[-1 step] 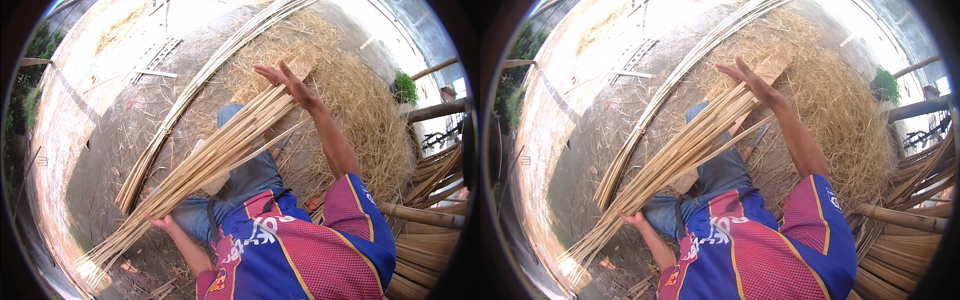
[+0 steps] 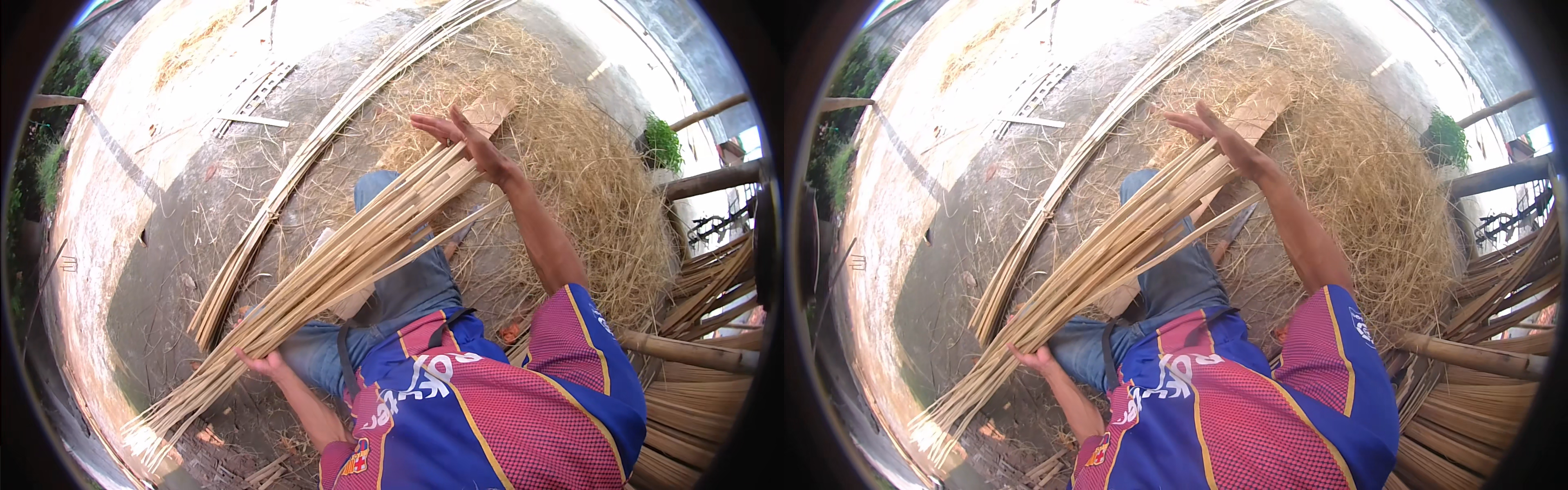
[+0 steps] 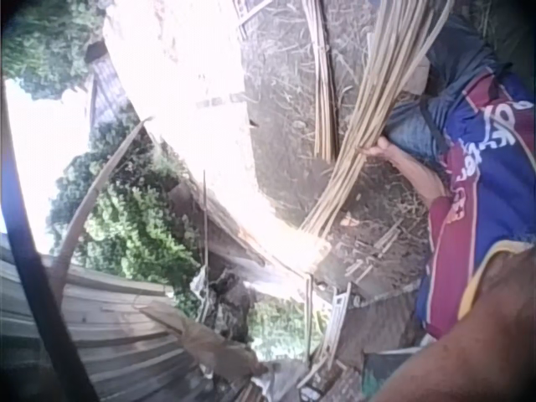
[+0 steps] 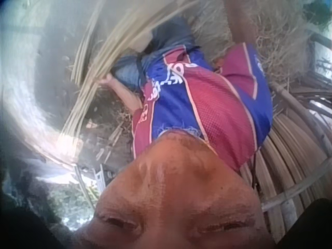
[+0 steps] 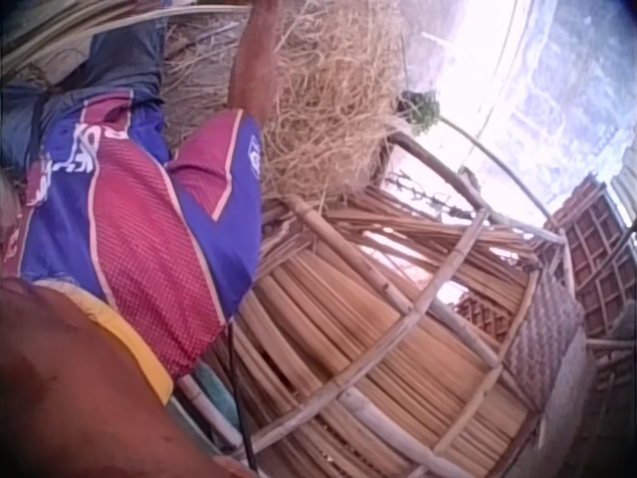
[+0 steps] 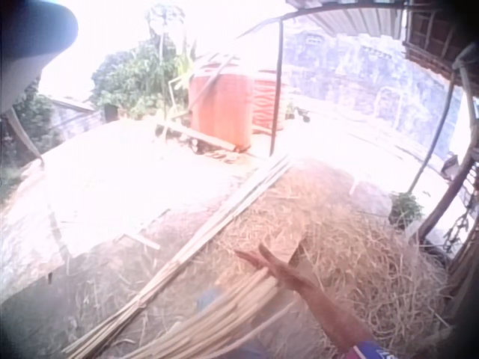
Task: The person gathers and aligns long bamboo strips on their lap, then ties them into a bundle using a thin strip of material. The person repeatedly adjusts the alignment of the strips before securing the bundle.
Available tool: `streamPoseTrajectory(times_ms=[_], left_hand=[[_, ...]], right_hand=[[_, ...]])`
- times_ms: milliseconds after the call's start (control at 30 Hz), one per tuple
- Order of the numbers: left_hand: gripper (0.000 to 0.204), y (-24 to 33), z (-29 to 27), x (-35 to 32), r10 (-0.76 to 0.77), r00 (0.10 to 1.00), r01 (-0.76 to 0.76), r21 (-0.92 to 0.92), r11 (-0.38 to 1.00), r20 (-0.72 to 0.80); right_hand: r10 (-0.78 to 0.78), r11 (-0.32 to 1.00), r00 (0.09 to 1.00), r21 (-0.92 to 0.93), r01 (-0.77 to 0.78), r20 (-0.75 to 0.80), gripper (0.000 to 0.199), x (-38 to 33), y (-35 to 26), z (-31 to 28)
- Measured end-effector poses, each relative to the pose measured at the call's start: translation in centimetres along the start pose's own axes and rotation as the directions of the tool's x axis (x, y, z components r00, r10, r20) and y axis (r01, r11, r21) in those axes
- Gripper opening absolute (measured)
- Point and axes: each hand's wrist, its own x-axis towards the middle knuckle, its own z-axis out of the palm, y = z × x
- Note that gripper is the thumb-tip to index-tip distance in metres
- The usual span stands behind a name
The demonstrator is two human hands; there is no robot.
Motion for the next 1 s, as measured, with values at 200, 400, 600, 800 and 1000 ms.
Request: streamPoseTrajectory(times_ms=[200, 400, 600, 800, 1000], left_hand=[[0.075, 0.4, -0.7, 0.2, 0.015, 0.999, -0.012, -0.08, 0.997, 0.037], [0.071, -0.1, 0.5, -0.4, 0.054, 0.998, -0.054, -0.051, 0.997, 0.009], [0.074, -0.1, 0.2, -0.2, 0.039, 0.997, -0.034, -0.066, 0.997, 0.072], [0.08, 0.3, -0.8, 0.5, 0.042, 0.997, -0.038, -0.085, 0.996, 0.057], [0.075, 0.3, -0.1, -0.2, 0.085, 0.993, -0.088, 0.035, 0.996, 0.084]], right_hand=[[-0.039, 0.993, 0.997, 0.109, 0.046, -0.07, 0.098, -0.1, 0.5, 1.3], [-0.143, 0.981, 0.965, 0.1, 0.168, -0.219, 0.101, -0.6, 0.4, -2.0], [-0.049, 0.997, 0.993, -0.071, 0.042, -0.104, 0.098, 0.5, -0.6, 1.6], [-0.094, 0.975, 0.984, -0.212, 0.061, -0.148, 0.095, -0.2, -0.9, 4.6], [-0.148, 0.988, 0.965, 0.001, 0.152, -0.218, 0.094, -1.7, 1.6, 0.6]])
